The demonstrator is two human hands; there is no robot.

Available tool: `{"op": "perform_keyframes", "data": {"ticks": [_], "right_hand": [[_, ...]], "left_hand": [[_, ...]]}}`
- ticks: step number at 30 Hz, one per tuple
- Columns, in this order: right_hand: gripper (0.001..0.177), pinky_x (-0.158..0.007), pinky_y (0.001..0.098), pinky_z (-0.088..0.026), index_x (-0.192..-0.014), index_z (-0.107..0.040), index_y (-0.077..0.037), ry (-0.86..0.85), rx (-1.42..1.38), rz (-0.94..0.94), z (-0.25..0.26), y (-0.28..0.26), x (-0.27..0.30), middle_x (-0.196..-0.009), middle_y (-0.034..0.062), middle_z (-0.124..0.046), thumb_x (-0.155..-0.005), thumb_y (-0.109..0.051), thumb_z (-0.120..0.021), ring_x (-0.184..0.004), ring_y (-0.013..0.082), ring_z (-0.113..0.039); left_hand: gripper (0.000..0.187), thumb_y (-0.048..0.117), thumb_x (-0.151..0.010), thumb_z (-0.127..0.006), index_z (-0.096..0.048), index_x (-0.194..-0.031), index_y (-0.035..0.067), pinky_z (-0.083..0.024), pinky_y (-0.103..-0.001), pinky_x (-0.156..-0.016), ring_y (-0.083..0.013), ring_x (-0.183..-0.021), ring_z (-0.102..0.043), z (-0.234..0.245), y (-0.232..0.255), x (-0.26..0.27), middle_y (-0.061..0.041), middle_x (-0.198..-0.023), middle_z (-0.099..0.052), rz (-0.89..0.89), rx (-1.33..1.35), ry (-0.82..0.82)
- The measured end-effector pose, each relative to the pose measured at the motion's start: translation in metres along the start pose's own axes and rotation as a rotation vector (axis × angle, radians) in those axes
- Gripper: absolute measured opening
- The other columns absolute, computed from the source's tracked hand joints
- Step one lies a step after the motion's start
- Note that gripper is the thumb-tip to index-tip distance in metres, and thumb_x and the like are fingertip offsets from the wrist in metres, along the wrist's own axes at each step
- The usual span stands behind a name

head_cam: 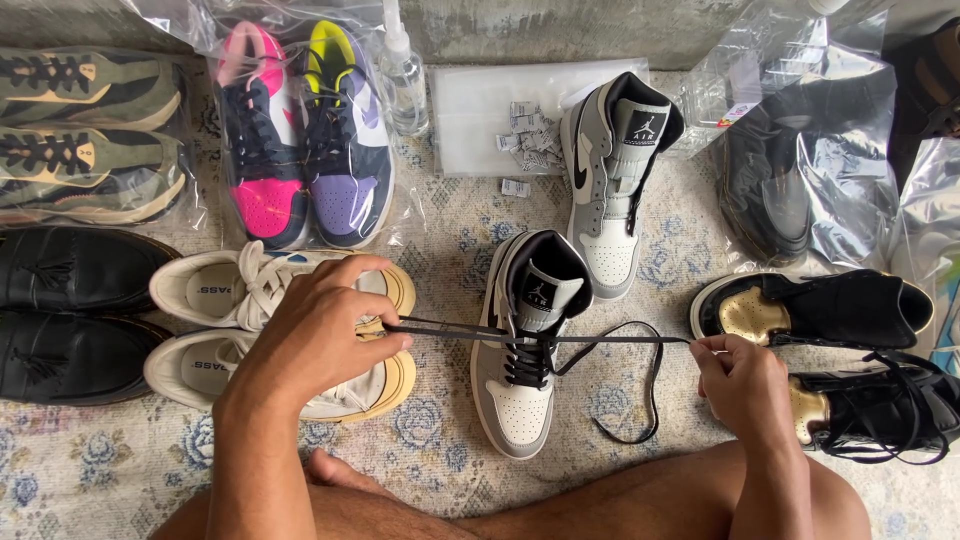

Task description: The person is lacing a pair of high-top sneakers while sitting on the floor.

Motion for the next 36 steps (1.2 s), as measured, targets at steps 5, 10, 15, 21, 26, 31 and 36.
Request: {"op": "perform_keyframes", "data": {"ticks": [5,10,15,21,26,31,36], "right_hand": [[0.023,-0.037,0.0325,-0.04,-0.11,-0.077,0.003,0.067,0.046,-0.01,0.008,0.01,-0.002,-0.061,0.0156,-0.073,-0.101,-0.016,-0.069,-0.042,0.021,-0.059],[0.022,-0.036,0.0288,-0.041,-0.112,-0.076,0.004,0.045,-0.024,0.066,0.001,0.004,-0.001,-0.073,0.0169,-0.077,-0.098,-0.013,-0.071,-0.046,0.0209,-0.063],[0.014,-0.049,0.0298,-0.047,-0.102,-0.074,0.006,0.052,-0.261,0.126,-0.003,-0.007,0.001,-0.077,0.0155,-0.074,-0.097,-0.006,-0.069,-0.064,0.022,-0.07],[0.023,-0.114,0.0513,-0.052,-0.106,-0.066,0.001,-0.294,-1.496,0.302,-0.01,-0.036,0.008,-0.127,0.0253,-0.069,-0.108,-0.007,-0.044,-0.127,0.0353,-0.066],[0.025,-0.118,0.052,-0.043,-0.101,-0.061,0.003,-0.395,-1.978,0.135,-0.033,-0.048,0.015,-0.12,0.0257,-0.061,-0.111,-0.012,-0.044,-0.126,0.0381,-0.055],[0.029,-0.096,0.0381,-0.052,-0.092,-0.061,-0.001,-0.414,-2.05,0.148,-0.031,-0.047,0.011,-0.086,0.01,-0.062,-0.114,-0.012,-0.046,-0.086,0.0208,-0.062],[0.02,-0.089,0.036,-0.057,-0.095,-0.062,-0.003,-0.292,-2.1,0.052,-0.018,-0.026,0.002,-0.082,0.0083,-0.064,-0.111,-0.005,-0.052,-0.077,0.017,-0.065]], "left_hand": [[0.017,0.029,-0.078,-0.082,-0.086,-0.09,0.018,-0.031,-0.052,-0.121,-0.0291,-0.145,-0.041,-0.008,0.009,-0.007,0.002,-0.162,-0.041,-0.016,-0.002,-0.017],[0.015,0.027,-0.079,-0.081,-0.083,-0.081,0.012,-0.03,-0.052,-0.121,-0.032,-0.142,-0.043,-0.017,0.026,-0.015,-0.005,-0.161,-0.041,-0.157,-0.017,0.029],[0.006,0.022,-0.074,-0.082,-0.083,-0.069,0.017,-0.01,-0.058,-0.124,-0.037,-0.156,-0.012,-0.022,0.063,-0.015,-0.005,-0.17,-0.01,-0.493,0.047,0.06],[0.004,0.015,-0.071,-0.085,-0.085,-0.068,0.019,-0.015,-0.056,-0.123,-0.0294,-0.157,-0.009,-0.037,0.084,-0.022,0.004,-0.168,-0.021,-0.577,0.071,0.0],[0.004,0.015,-0.071,-0.086,-0.085,-0.07,0.018,-0.015,-0.057,-0.121,-0.0268,-0.157,-0.01,-0.048,0.084,-0.029,0.005,-0.167,-0.025,-0.558,0.042,-0.043],[0.008,0.016,-0.073,-0.087,-0.083,-0.067,0.019,-0.008,-0.058,-0.124,-0.0289,-0.158,-0.01,-0.058,0.081,-0.032,0.009,-0.171,-0.012,-0.457,-0.037,-0.143],[0.005,0.014,-0.072,-0.086,-0.084,-0.069,0.017,-0.014,-0.06,-0.121,-0.0324,-0.154,-0.017,-0.057,0.084,-0.032,0.01,-0.171,-0.015,-0.435,-0.087,-0.139]]}}
Point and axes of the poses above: each hand's wrist, its own x-axis away from the middle knuckle, its own z-axis out of the back of the hand, y = z × x, the point moved 6 cm from there along -x, towards the middle knuckle
